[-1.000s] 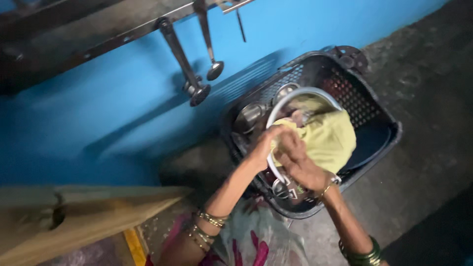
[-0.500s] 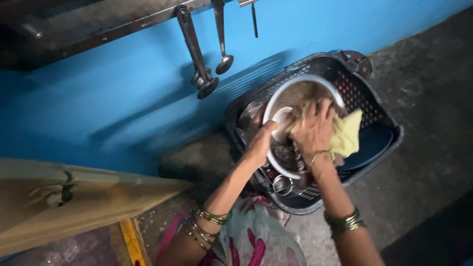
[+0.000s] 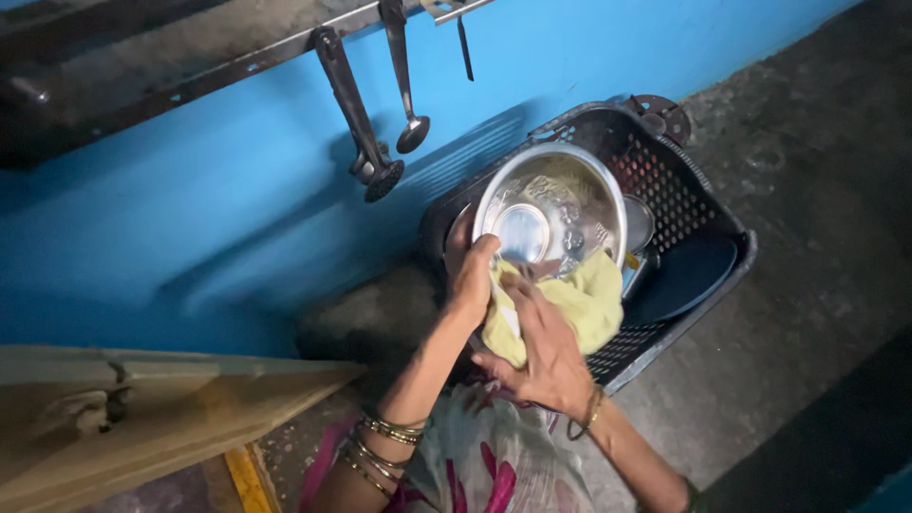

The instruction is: The person dries various stainless steel kitchen items, including bowls, plates, and cups, using a yellow cloth. After drying each item, the person places it on a wall-mounted dish rack.

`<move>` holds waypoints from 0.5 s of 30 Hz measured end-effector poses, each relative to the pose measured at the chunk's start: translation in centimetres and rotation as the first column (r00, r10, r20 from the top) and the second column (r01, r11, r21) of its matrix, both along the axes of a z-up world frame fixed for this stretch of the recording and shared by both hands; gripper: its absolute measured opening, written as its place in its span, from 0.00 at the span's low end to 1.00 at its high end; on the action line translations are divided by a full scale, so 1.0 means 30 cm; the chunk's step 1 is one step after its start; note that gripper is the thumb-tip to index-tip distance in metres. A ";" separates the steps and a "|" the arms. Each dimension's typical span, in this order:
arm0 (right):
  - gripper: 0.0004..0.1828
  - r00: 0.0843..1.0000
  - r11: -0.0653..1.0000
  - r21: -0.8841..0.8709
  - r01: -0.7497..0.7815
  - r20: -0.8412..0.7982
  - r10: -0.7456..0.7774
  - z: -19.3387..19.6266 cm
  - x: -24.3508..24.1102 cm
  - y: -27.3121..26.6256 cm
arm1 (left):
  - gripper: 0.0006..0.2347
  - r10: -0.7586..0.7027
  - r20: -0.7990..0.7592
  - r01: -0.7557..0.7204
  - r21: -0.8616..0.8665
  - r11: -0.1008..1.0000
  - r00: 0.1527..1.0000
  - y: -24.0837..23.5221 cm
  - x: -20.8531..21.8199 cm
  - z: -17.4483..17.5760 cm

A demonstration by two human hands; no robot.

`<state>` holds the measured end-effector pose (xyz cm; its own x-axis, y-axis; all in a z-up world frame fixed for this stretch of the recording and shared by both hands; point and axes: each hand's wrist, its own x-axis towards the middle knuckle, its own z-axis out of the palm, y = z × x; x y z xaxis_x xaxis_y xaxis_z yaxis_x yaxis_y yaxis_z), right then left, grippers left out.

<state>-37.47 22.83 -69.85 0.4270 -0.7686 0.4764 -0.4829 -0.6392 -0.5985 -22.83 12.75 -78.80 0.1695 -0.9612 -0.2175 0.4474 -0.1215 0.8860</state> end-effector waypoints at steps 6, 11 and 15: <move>0.40 0.990 0.997 -0.007 0.075 -0.116 -0.076 -0.008 -0.096 -0.085 | 0.28 -0.046 -0.150 0.040 -0.039 0.998 0.988 0.023 -0.060 0.119; 0.38 0.915 0.858 0.363 0.363 0.033 -0.401 -0.027 0.029 -0.053 | 0.27 -0.001 0.361 0.085 -0.217 0.972 0.932 0.047 -0.120 0.178; 0.43 0.993 0.993 0.026 0.116 0.002 -0.116 -0.052 0.002 -0.043 | 0.24 -0.039 0.436 0.095 -0.107 0.990 0.899 -0.005 -0.014 0.132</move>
